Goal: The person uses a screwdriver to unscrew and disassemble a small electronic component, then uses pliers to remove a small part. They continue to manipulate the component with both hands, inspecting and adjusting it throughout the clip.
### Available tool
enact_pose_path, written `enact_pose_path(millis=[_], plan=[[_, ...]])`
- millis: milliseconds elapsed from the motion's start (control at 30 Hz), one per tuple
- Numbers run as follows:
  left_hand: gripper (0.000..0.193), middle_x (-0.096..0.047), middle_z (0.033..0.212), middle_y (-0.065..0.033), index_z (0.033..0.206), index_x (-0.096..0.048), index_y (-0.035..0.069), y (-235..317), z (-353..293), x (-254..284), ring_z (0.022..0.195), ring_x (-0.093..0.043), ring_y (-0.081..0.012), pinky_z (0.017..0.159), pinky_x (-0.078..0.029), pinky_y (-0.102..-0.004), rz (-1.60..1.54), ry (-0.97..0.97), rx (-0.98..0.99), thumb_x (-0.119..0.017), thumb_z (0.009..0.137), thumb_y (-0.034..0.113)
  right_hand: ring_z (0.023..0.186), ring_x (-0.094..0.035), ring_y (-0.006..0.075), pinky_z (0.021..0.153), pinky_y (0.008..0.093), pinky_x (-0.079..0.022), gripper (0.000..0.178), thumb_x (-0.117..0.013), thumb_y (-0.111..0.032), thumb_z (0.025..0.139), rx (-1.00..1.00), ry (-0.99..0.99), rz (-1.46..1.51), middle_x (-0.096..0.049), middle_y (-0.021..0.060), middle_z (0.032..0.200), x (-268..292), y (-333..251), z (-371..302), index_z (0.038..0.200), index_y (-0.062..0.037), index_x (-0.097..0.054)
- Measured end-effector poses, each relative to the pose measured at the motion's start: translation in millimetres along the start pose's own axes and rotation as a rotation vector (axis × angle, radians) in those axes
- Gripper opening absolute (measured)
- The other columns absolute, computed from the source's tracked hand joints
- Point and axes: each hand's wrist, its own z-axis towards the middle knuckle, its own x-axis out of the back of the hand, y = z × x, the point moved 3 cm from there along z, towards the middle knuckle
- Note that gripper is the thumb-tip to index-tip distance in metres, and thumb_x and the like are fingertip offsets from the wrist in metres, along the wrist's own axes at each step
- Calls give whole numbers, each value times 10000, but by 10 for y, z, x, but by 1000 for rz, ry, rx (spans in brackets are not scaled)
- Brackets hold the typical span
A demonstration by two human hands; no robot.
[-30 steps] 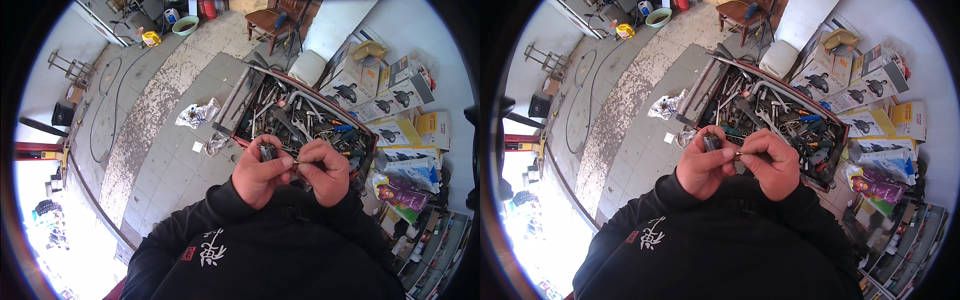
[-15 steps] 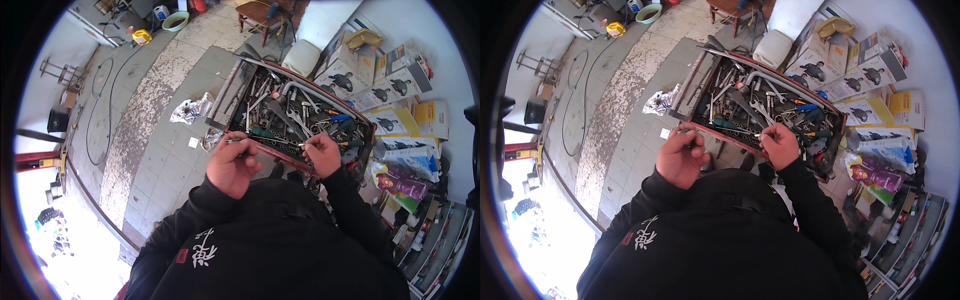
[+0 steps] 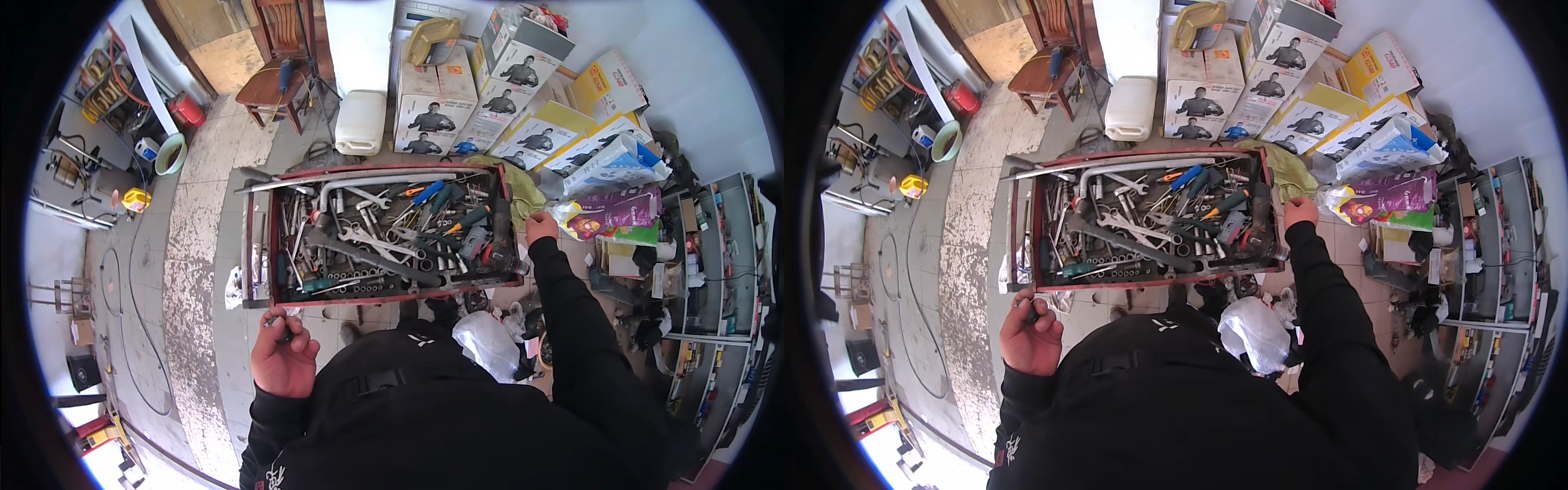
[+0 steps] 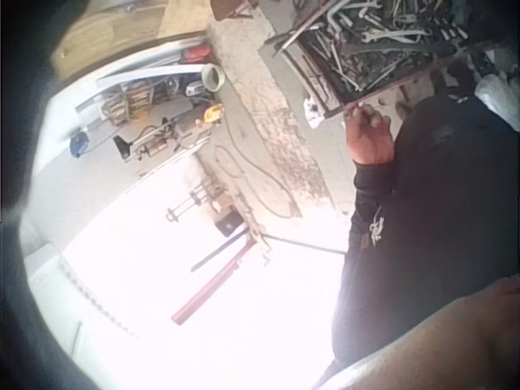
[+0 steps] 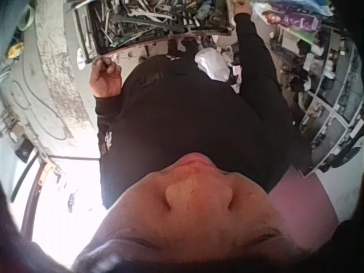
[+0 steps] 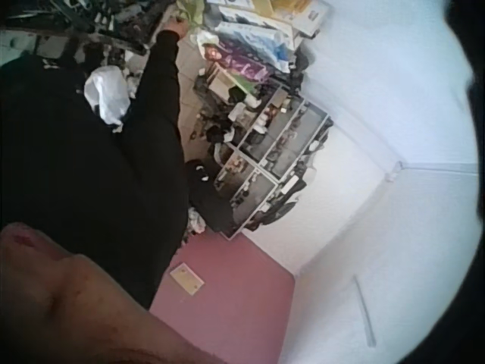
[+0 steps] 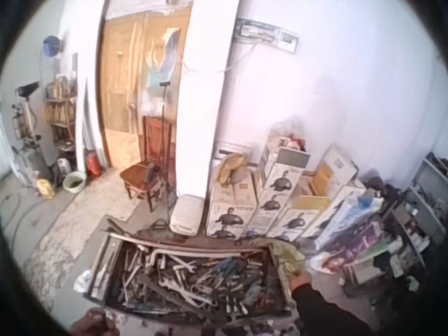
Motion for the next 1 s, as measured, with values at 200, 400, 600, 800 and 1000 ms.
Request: enact_pose_path(millis=[200, 400, 600, 800, 1000], plan=[[162, -688, 956, -45, 1232, -626, 149, -273, 44, -406, 736, -600, -151, 712, -608, -393, 52, 68, -20, -603, 1074, 177, 1004, -754, 406, 921, 492, -590, 214, -767, -210, 883, 62, -14, -157, -796, 196, 1014, -341, 172, 666, 1009, -38, -785], [176, -674, 971, -37, 1257, -634, 136, -401, 1, -598, 765, -611, -146, 740, -636, -391, 60, 102, -51, -577, 1099, 186, 973, -732, 423, 891, 499, -577, 144, -749, -151, 916, 237, -42, -145, -766, 201, 983, -636, -51, 833, 996, -33, -730], [139, -689, 975, -40, 1219, -631, 156, -484, 49, -709, 754, -610, -153, 718, -600, -395, 55, 128, -75, -591, 1088, 178, 971, -718, 426, 882, 515, -566, 135, -751, -144, 904, 260, -60, -33, -753, 190, 995, -663, 135, 893, 979, -41, -706], [174, -659, 970, -30, 1231, -653, 178, -549, 115, -753, 771, -595, -170, 756, -527, -434, 23, 169, -29, -604, 1066, 203, 823, -744, 325, 767, 462, -590, 107, -706, -125, 915, 163, 16, 94, -762, 178, 922, -550, -53, 906, 960, -30, -685], [259, -678, 1014, -77, 1224, -651, 110, -486, 139, -786, 787, -609, -206, 810, -558, -449, -134, 67, -83, -532, 1095, 301, 779, -737, 215, 678, 353, -641, 13, -573, -19, 1007, -74, -845, 979, -735, 142, 965, -750, -1480, -526, 1001, -29, -579]])
